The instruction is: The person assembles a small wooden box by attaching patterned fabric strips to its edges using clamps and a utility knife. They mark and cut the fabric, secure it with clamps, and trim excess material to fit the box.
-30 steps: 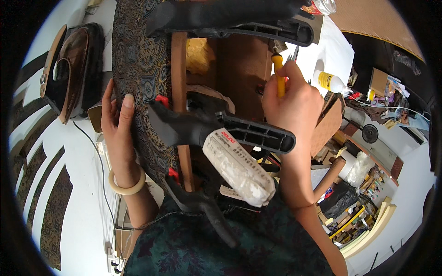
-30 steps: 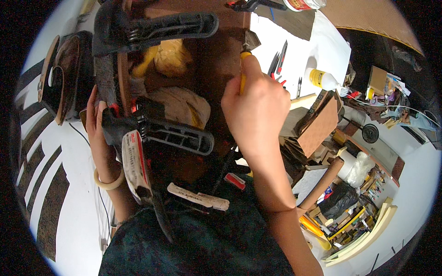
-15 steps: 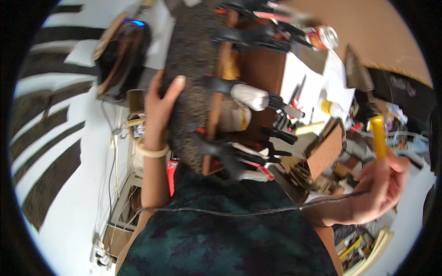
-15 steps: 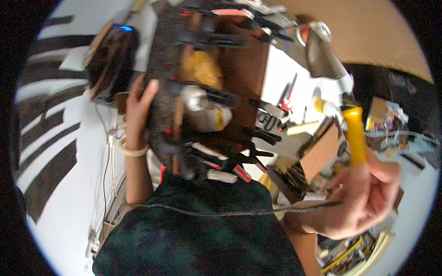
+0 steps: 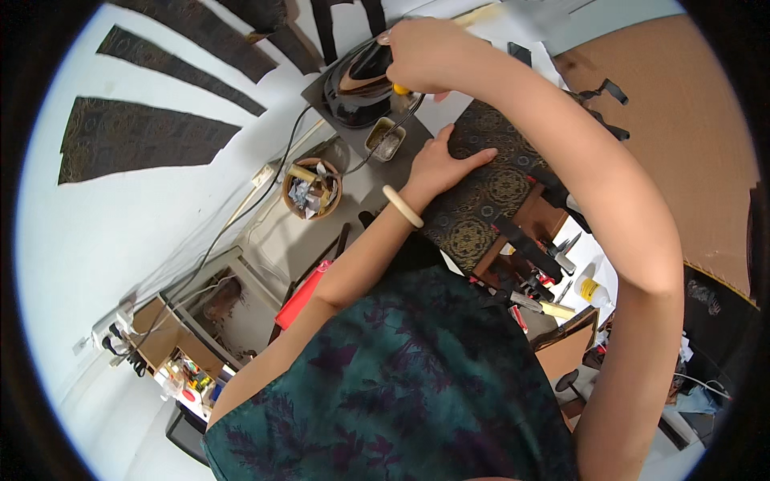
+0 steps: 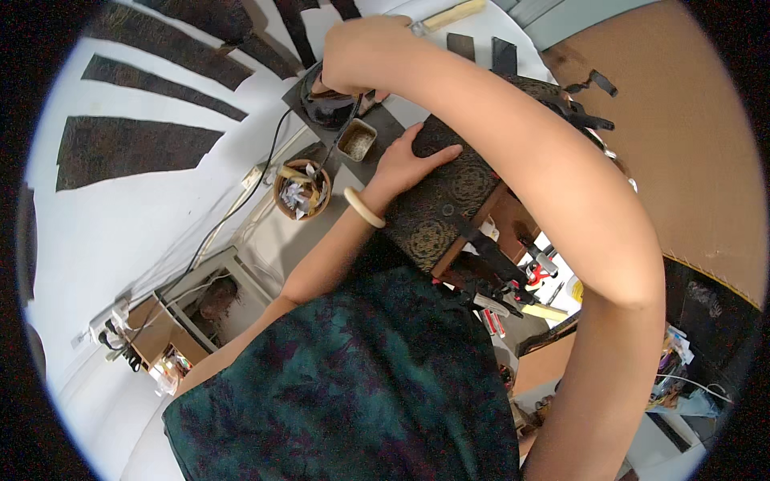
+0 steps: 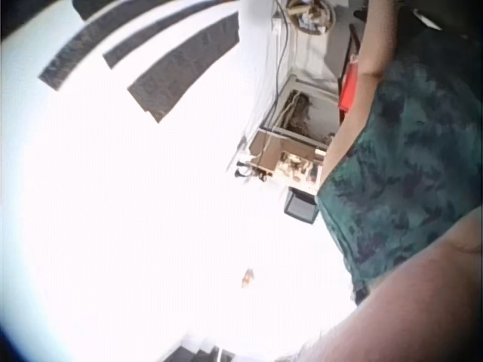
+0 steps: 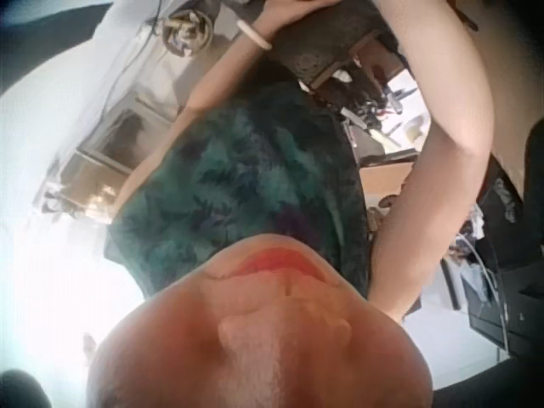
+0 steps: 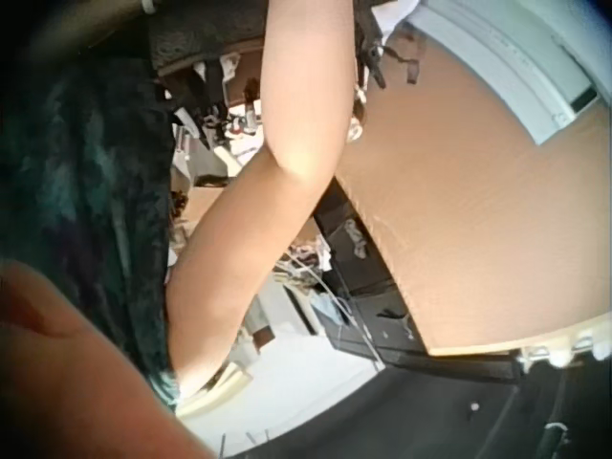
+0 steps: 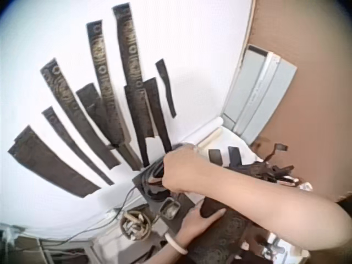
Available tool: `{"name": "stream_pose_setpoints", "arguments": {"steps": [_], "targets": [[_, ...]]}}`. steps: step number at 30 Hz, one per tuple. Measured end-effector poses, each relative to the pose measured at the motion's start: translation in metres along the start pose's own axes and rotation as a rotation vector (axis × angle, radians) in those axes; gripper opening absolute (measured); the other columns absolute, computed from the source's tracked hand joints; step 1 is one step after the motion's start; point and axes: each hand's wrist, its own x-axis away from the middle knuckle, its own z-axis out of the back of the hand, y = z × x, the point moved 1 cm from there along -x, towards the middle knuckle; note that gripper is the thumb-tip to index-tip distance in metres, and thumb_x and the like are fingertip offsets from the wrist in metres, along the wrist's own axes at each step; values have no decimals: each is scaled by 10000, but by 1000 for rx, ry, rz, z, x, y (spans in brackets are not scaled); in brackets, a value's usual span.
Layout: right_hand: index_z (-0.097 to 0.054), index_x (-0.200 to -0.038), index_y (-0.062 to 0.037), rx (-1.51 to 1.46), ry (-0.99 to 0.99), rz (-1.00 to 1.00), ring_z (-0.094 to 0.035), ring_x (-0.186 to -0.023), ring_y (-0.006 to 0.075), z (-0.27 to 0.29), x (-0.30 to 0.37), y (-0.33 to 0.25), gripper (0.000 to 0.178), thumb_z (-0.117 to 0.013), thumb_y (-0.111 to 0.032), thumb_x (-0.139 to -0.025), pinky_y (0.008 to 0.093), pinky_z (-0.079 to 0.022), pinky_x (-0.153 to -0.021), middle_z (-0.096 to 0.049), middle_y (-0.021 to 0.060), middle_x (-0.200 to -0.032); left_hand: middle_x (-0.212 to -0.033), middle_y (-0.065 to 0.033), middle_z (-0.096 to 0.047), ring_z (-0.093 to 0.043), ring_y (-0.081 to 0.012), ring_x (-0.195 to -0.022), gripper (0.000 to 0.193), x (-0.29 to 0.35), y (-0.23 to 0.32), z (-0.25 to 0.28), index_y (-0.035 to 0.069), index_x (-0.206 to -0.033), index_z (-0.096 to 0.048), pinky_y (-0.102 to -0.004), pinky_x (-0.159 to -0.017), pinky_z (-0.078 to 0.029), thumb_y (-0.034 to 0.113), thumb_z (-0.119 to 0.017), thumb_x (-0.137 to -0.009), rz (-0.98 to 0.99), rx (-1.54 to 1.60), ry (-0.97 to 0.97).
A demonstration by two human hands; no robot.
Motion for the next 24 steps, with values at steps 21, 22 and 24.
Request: {"name": "stream_pose_setpoints", "arguments": {"steps": [21, 22, 24], "targets": [[-784, -932, -15, -461, 562, -35, -712, -869, 333, -55, 150, 131, 238, -700, -162, -765, 479, -562, -776, -742, 196, -924, -1377, -279, -571, -594, -303, -1233, 1053, -10, 5, -21, -121, -1462, -426, -368, -1046, -461, 590, -809, -787, -45, 208, -77], [-782, -943, -21, -480, 701, -196, -714, -861, 321, -63, 203, 177, 242, -687, -184, -791, 468, -561, -773, -744, 187, -915, -1380, -285, -565, -589, -308, -1239, 1051, -8, 9, -26, -124, -1460, -428, -369, -1044, -462, 592, -806, -789, -61, 219, -79], [-778, -966, -33, -513, 940, -496, -718, -846, 298, -111, 275, 293, 257, -662, -227, -843, 446, -561, -768, -749, 170, -897, -1386, -292, -554, -579, -313, -1249, 1042, 1, 6, -10, -123, -1459, -430, -371, -1040, -465, 592, -799, -798, -45, 204, 31]]}}
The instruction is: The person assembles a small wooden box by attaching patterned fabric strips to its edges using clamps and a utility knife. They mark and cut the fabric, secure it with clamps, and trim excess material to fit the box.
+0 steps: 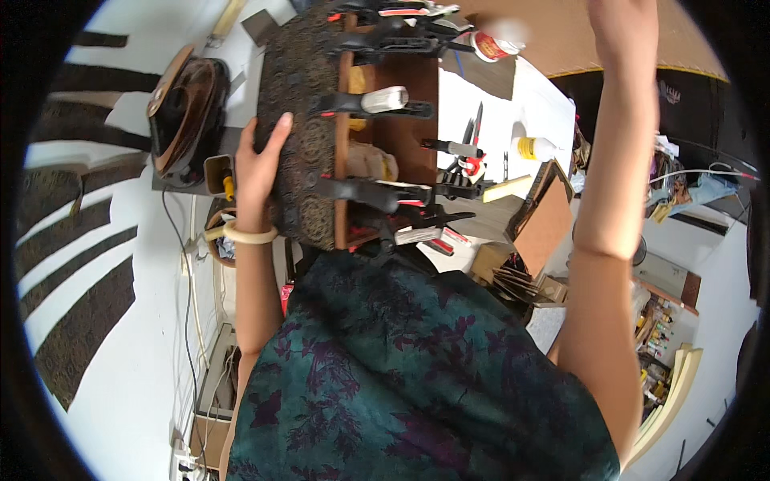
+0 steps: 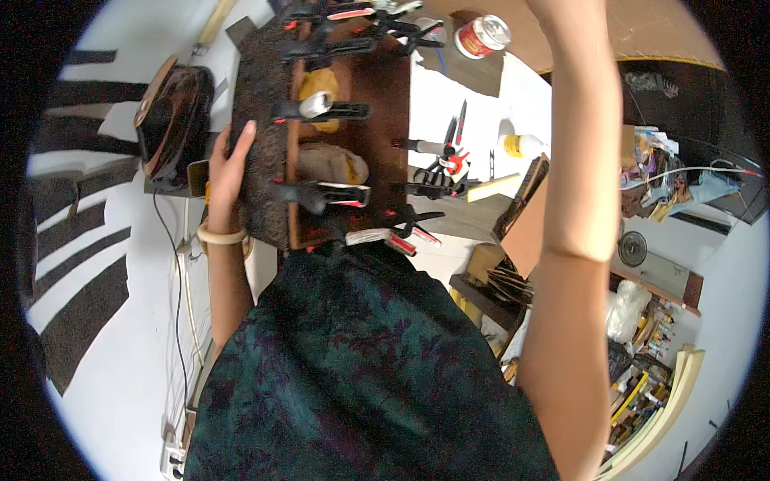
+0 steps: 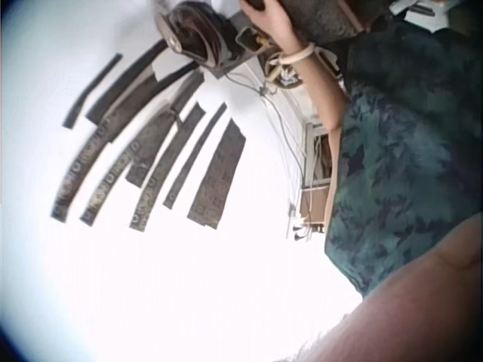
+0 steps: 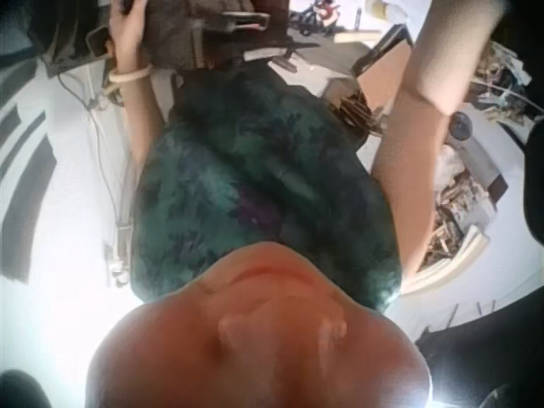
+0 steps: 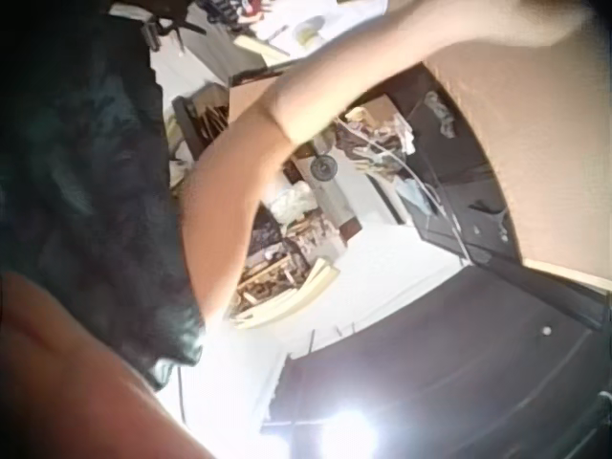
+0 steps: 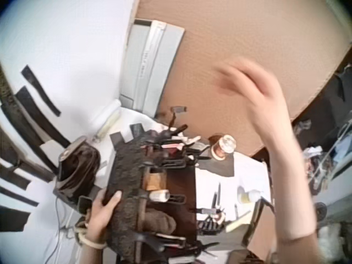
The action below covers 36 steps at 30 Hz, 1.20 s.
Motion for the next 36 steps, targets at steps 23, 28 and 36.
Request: {"name": "stream_pose_setpoints", "arguments": {"steps": [23, 28, 36], "targets": [[-543, -1200, 62, -534, 278, -880, -725, -907, 289, -111, 212, 354, 315, -527, -191, -1013, 363, -569, -807, -731, 227, -955, -1257, -173, -631, -610, -210, -1146, 704, 8, -2, -10, 70, -1518, -458, -315, -1021, -452, 414, -711, -958, -28, -32, -18], [-596, -1192, -8, -1282, 446, -601, -639, -1126, 251, -72, 181, 264, 367, -520, -345, -1069, 479, -397, -1170, -702, 188, -1062, -1250, -180, -626, -616, -216, -1137, 742, 13, 5, -17, 92, -1520, -463, -320, -1017, -463, 469, -718, -934, 52, -46, 22], [-529, -1338, 2, -1113, -28, -495, -682, -874, 279, -81, 129, 203, 576, -373, -492, -1086, 508, -459, -1057, -686, 142, -835, -1265, -197, -614, -622, -248, -1136, 809, 15, 7, -18, 122, -1526, -466, -348, -988, -503, 580, -695, -899, -12, -190, 38]]}}
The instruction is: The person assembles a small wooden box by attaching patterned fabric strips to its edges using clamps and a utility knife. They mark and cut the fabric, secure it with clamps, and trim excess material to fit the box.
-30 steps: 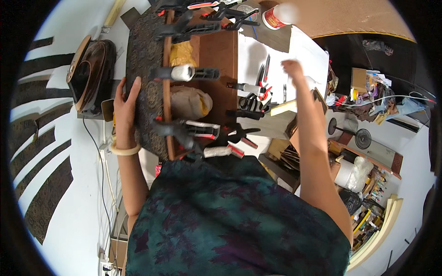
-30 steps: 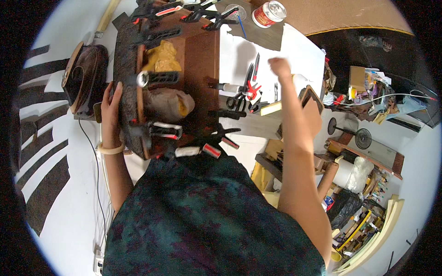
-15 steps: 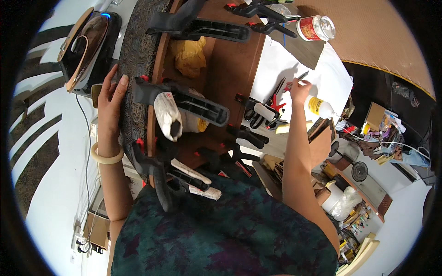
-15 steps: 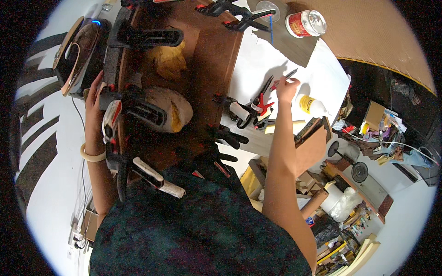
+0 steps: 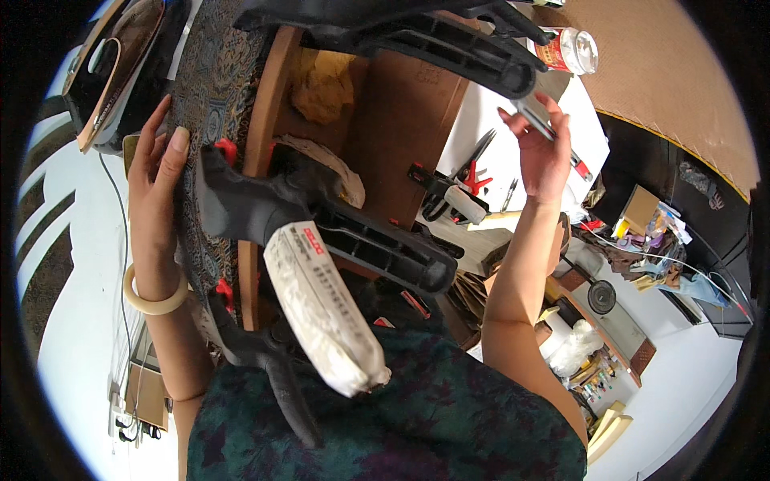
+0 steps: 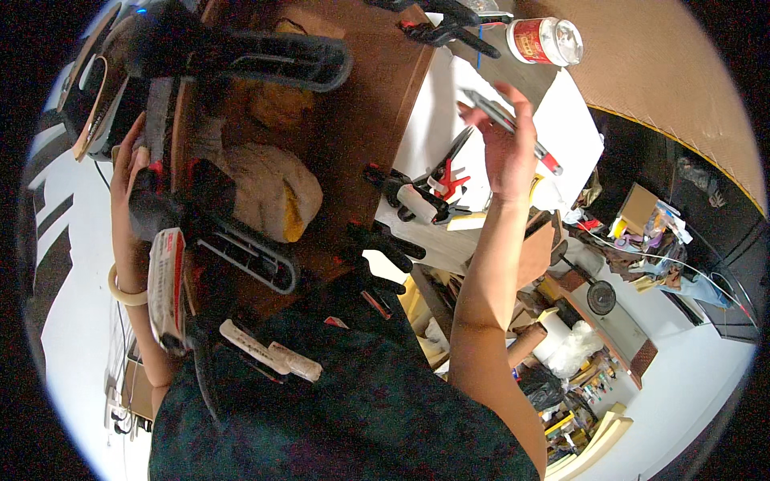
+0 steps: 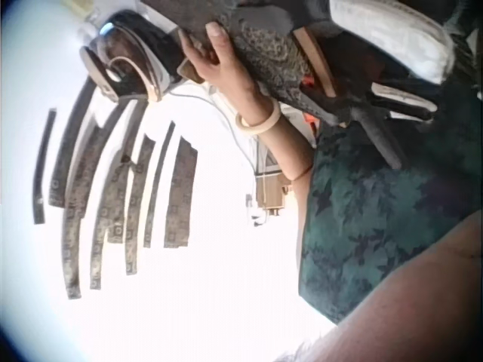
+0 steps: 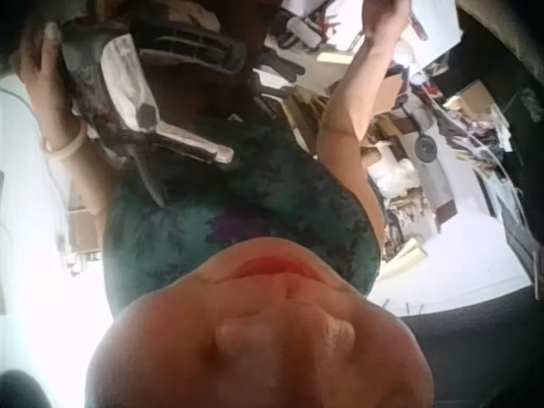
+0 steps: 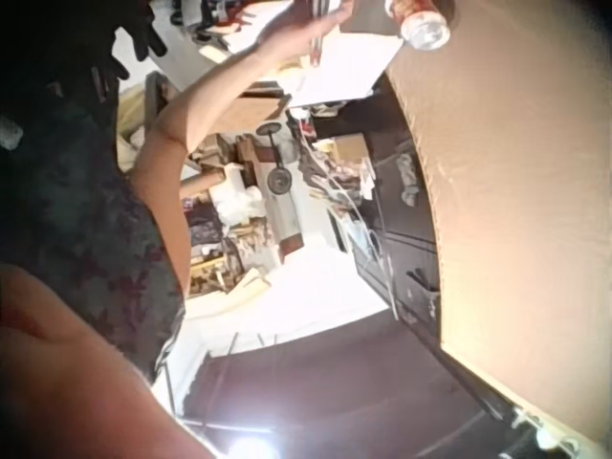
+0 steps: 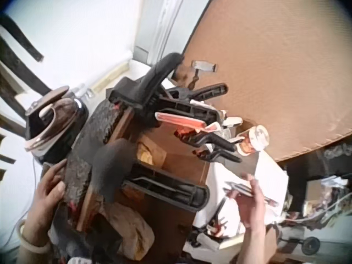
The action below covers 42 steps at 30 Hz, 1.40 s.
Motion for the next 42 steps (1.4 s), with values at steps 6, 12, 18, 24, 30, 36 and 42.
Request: {"name": "stream_pose_setpoints", "arguments": {"steps": [6, 12, 18, 24, 30, 36, 42], "targets": [[-686, -1050, 19, 324, -194, 47, -695, -756, 188, -7, -32, 1, 151, -704, -85, -942, 328, -556, -755, -737, 142, -881, -1282, -191, -612, -607, -258, -1162, 790, 4, -3, -1, 156, -1517, -490, -363, -1040, -468, 617, -671, -902, -12, -65, 23], [-678, -919, 6, 294, -279, -7, -671, -708, 143, -2, -52, 16, 43, -684, -37, -922, 271, -529, -624, -720, 103, -825, -1291, -187, -618, -619, -238, -1161, 763, 6, -4, -3, 149, -1514, -491, -336, -1019, -484, 597, -661, -921, -35, -69, 8], [-687, -919, 14, 313, -311, -20, -679, -726, 129, -2, -50, 23, 54, -700, -37, -907, 254, -529, -624, -727, 100, -855, -1349, -224, -588, -591, -311, -1239, 792, 5, -11, -3, 145, -1520, -480, -397, -1076, -457, 620, -653, -911, -65, -129, 46], [-694, -952, 28, 390, -320, -28, -679, -729, 133, 0, -55, 22, 68, -694, -25, -910, 256, -535, -630, -725, 101, -853, -1376, -254, -569, -554, -361, -1296, 840, 6, -4, -4, 139, -1521, -476, -451, -1125, -410, 666, -644, -889, -27, -100, 24], [-694, -963, 46, 340, -299, -51, -681, -736, 146, -3, -53, 25, 85, -678, -15, -907, 272, -555, -661, -720, 112, -839, -1346, -250, -587, -583, -331, -1264, 821, 8, -2, -5, 132, -1518, -478, -416, -1107, -433, 639, -657, -897, -1, -110, 24], [-695, -970, 50, 309, -266, -61, -692, -747, 159, 1, -53, 29, 100, -672, -13, -896, 280, -554, -657, -729, 125, -868, -1331, -240, -601, -596, -325, -1252, 802, 9, 1, -6, 136, -1512, -487, -410, -1106, -435, 632, -652, -905, 1, -101, 16], [-695, -964, 46, 353, -236, -34, -696, -758, 157, -1, -52, 25, 95, -679, -21, -898, 271, -545, -644, -738, 130, -891, -1341, -233, -603, -586, -328, -1265, 815, 9, -1, -7, 138, -1513, -487, -416, -1113, -430, 642, -656, -895, -1, -88, 31]]}}
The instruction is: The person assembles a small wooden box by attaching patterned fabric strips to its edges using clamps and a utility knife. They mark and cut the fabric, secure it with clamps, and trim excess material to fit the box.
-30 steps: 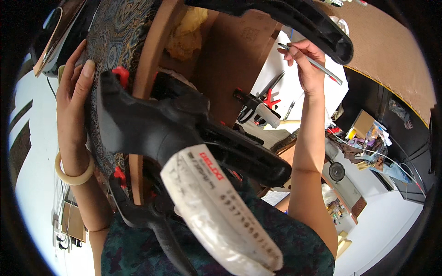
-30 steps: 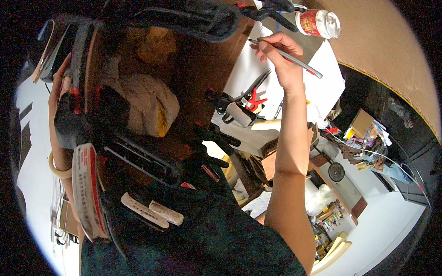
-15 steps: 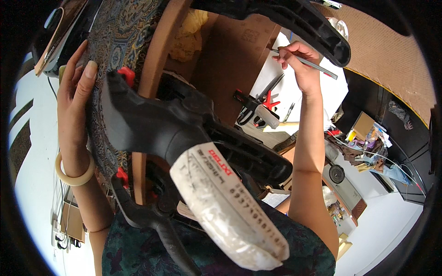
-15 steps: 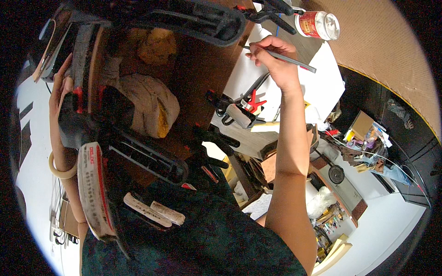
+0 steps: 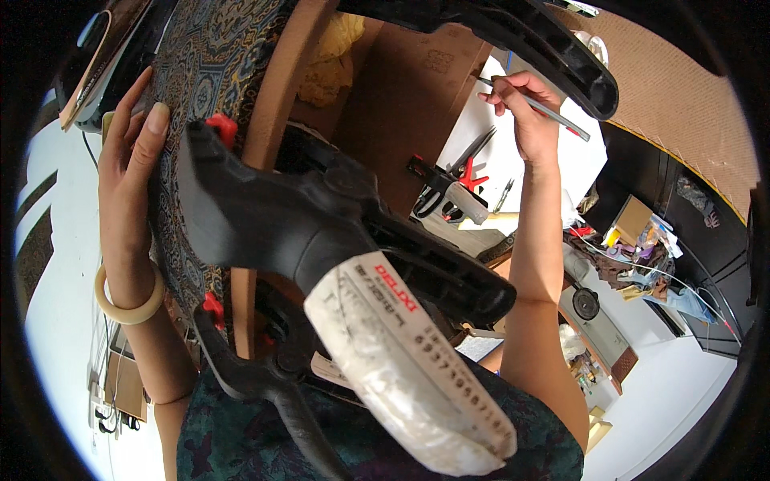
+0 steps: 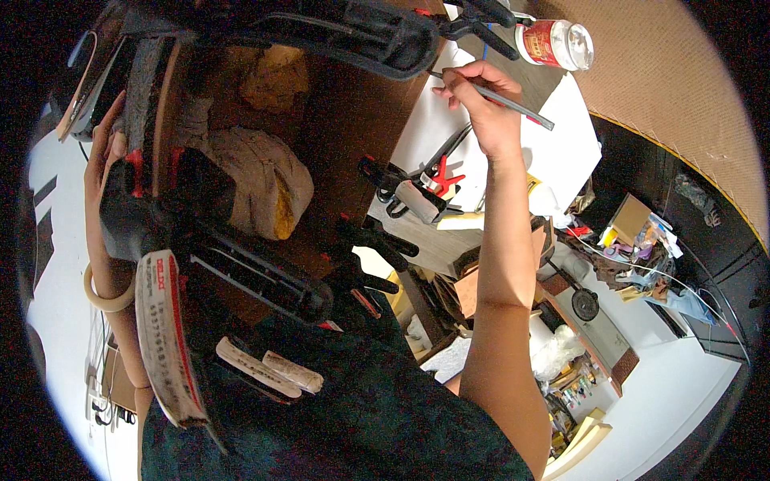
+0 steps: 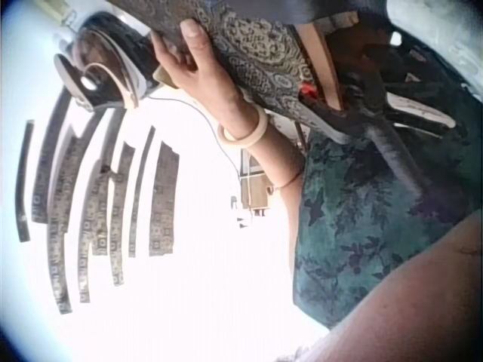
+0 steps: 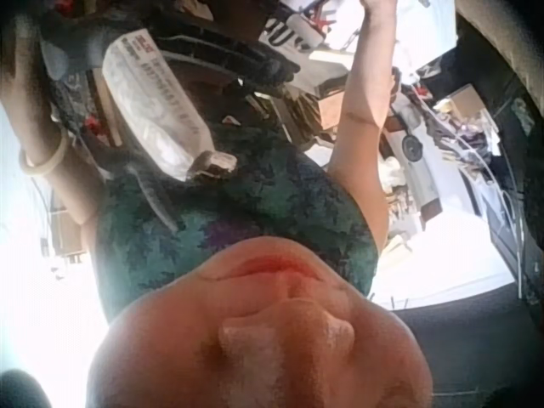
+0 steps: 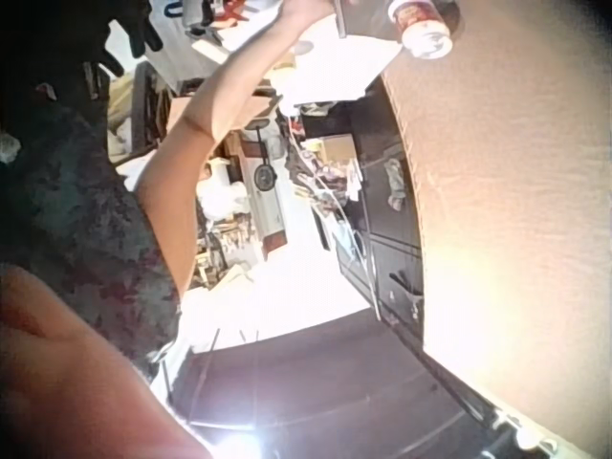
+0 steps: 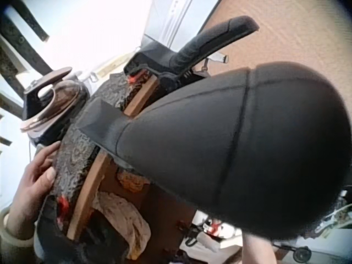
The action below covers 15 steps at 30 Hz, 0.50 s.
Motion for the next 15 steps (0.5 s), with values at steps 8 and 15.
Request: {"name": "stream_pose_setpoints", "arguments": {"steps": [8, 15], "targets": [[-691, -925, 30, 35, -44, 11, -698, -754, 149, 0, -3, -3, 65, -694, -33, -910, 258, -539, -633, -737, 124, -884, -1358, -228, -595, -576, -322, -1277, 836, 1, 3, -1, 124, -1516, -480, -414, -1119, -420, 640, -670, -886, -46, -19, 28], [-689, -904, 22, 21, -58, 24, -690, -738, 144, -1, -2, -6, 35, -690, -13, -908, 253, -534, -627, -740, 112, -878, -1362, -218, -585, -564, -303, -1274, 789, -1, -1, 3, 139, -1515, -489, -398, -1114, -407, 608, -669, -907, -80, -46, 11]]}}
